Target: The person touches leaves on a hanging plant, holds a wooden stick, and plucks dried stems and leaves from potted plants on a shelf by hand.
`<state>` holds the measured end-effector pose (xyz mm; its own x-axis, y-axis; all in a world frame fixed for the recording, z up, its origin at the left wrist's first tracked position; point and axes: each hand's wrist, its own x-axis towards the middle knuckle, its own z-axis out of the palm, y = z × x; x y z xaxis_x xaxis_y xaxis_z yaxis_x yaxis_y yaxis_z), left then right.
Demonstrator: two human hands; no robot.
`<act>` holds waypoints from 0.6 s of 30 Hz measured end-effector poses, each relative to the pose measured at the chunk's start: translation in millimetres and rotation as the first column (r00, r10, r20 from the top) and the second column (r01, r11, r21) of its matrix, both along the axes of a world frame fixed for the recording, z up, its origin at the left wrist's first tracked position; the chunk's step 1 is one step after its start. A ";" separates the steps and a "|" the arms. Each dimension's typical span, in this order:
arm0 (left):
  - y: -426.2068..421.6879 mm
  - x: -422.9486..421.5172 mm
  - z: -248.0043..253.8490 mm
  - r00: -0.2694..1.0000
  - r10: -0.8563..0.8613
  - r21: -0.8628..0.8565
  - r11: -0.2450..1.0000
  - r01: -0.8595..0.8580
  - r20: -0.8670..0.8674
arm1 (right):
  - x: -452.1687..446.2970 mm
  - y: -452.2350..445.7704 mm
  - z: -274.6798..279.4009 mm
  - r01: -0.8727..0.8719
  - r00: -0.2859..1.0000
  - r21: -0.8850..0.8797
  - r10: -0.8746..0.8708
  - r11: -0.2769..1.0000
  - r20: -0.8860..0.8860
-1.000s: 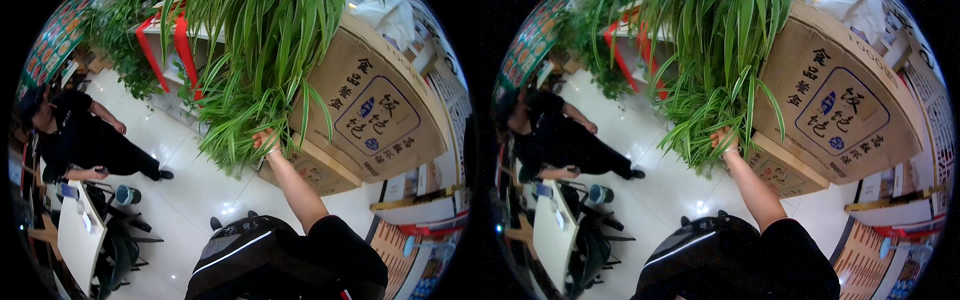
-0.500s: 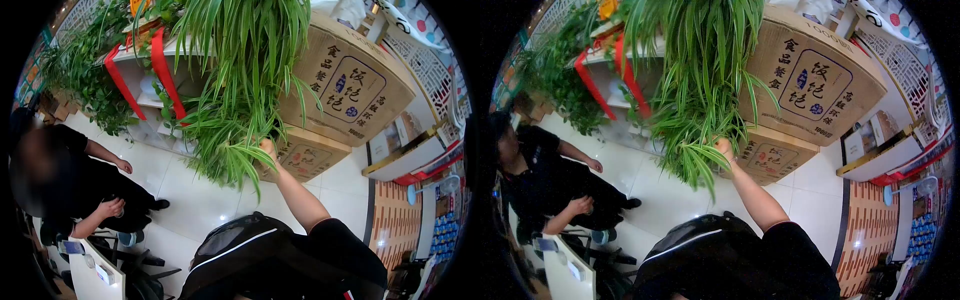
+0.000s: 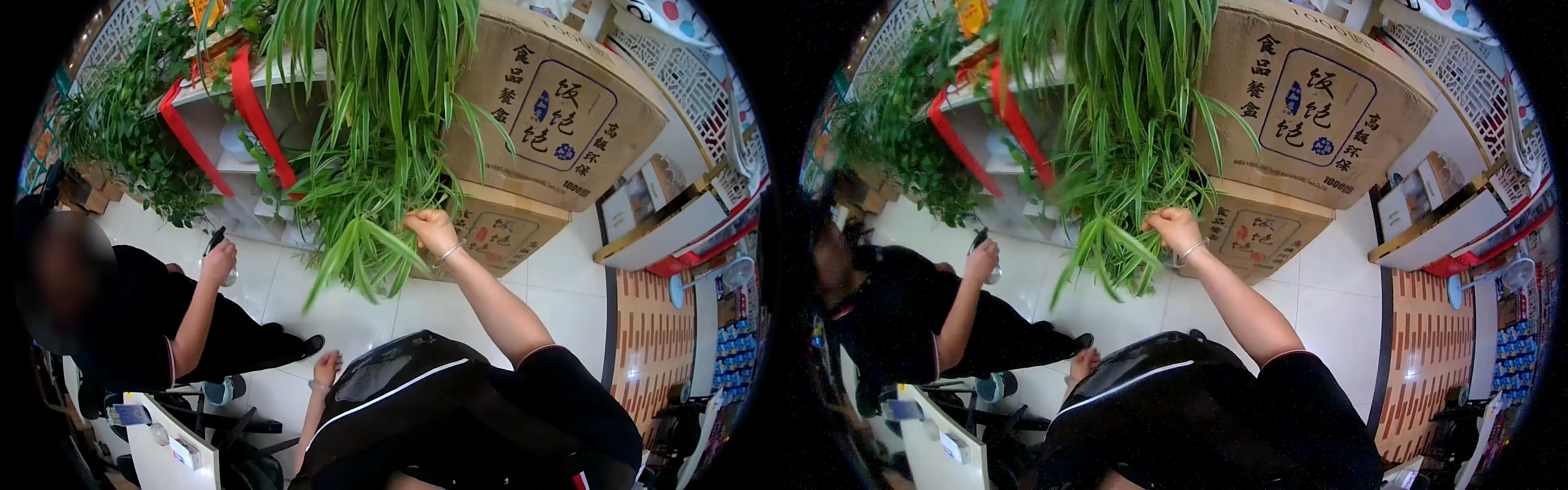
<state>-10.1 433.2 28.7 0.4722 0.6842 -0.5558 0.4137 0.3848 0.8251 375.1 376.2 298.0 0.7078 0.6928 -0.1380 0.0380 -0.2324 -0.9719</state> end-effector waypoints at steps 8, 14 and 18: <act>0.5 158.2 170.4 0.843 -0.382 0.162 0.924 0.346 0.380 | 0.8 -28.2 2.3 -0.153 0.982 0.078 0.160 0.985 -0.101; -22.3 205.2 196.5 0.702 -0.179 -0.212 0.876 0.432 0.690 | 0.1 -38.8 1.5 -0.203 0.946 0.187 0.242 0.961 -0.217; -20.2 206.8 203.9 0.842 -0.210 -0.180 0.924 0.337 0.497 | 3.7 -48.6 -20.8 -0.275 0.922 0.143 0.219 0.951 0.318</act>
